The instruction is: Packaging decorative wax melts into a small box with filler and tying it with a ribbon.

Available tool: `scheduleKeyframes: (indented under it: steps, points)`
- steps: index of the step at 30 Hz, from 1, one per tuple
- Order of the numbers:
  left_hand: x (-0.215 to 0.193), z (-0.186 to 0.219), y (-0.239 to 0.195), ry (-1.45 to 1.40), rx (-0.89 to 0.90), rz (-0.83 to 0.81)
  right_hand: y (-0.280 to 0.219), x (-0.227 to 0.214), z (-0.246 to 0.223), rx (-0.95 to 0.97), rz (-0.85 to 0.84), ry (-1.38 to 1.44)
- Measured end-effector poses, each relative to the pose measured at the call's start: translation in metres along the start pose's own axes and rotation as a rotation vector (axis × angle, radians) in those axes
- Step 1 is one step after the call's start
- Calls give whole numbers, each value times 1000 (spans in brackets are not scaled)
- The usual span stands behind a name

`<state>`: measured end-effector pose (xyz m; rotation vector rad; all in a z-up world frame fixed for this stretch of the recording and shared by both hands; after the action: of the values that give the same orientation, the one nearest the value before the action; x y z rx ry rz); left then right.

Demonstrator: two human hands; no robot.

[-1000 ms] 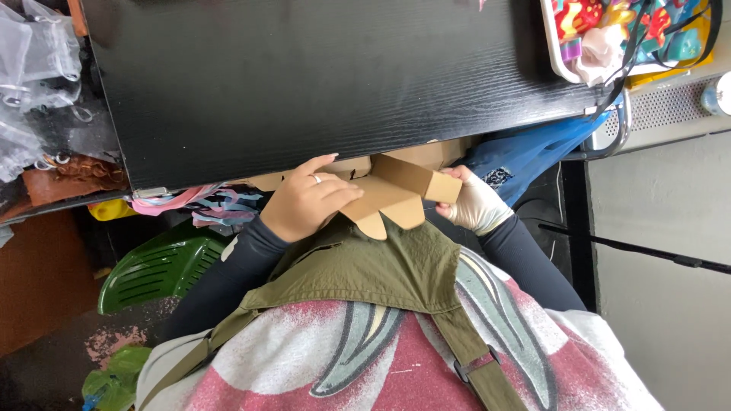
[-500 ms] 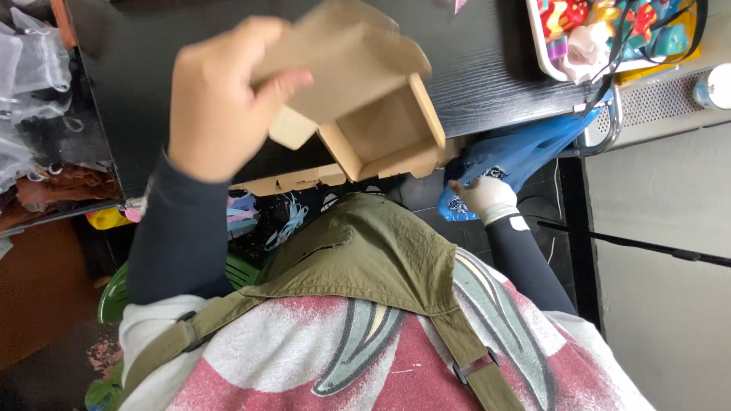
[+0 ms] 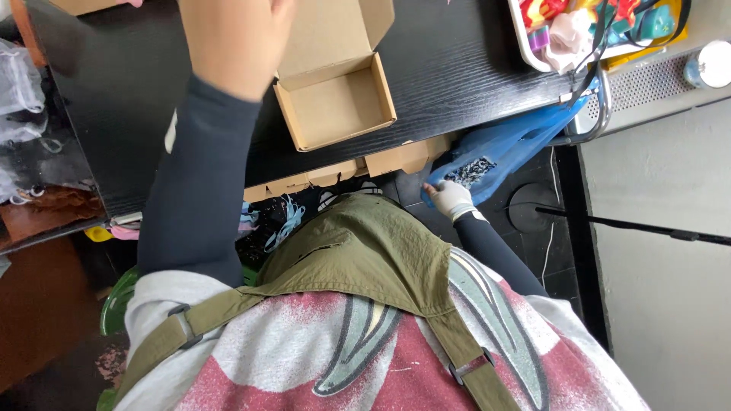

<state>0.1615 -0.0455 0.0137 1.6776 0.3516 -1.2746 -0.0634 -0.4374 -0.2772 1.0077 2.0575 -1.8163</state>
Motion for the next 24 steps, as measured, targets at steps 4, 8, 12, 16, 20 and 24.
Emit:
scheduleKeyframes:
  steps: [4, 8, 12, 16, 20, 24]
  points:
    - [-108, 106, 26, 25, -2, 161, 27, 15, 10, -67, 22, 18]
    - [-85, 178, -9, -1172, -16, -575, 53, 19, 17, -178, 33, -150]
    - [34, 219, -71, -1378, 130, -1030, 20, -14, -13, -232, -100, -284]
    - [171, 246, -124, -1222, 64, -1102, 80, 54, 26, -580, 347, -443]
    - [238, 258, -145, -1037, -71, -1270, 51, 41, 10, -565, 219, -252]
    - [234, 251, -140, -1059, -320, -1221, -43, -42, -38, -571, 96, 90]
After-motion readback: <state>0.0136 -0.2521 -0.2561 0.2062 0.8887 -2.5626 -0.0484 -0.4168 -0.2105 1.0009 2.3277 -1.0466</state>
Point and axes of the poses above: each hand's wrist, its own y-axis towards the middle knuckle, its own x-axis out of the palm, z = x × y, the point moved 1 cm from there along y, towards the middle knuckle, and after that the axes turned 11 degrees about -z, right-handed, at the moved point
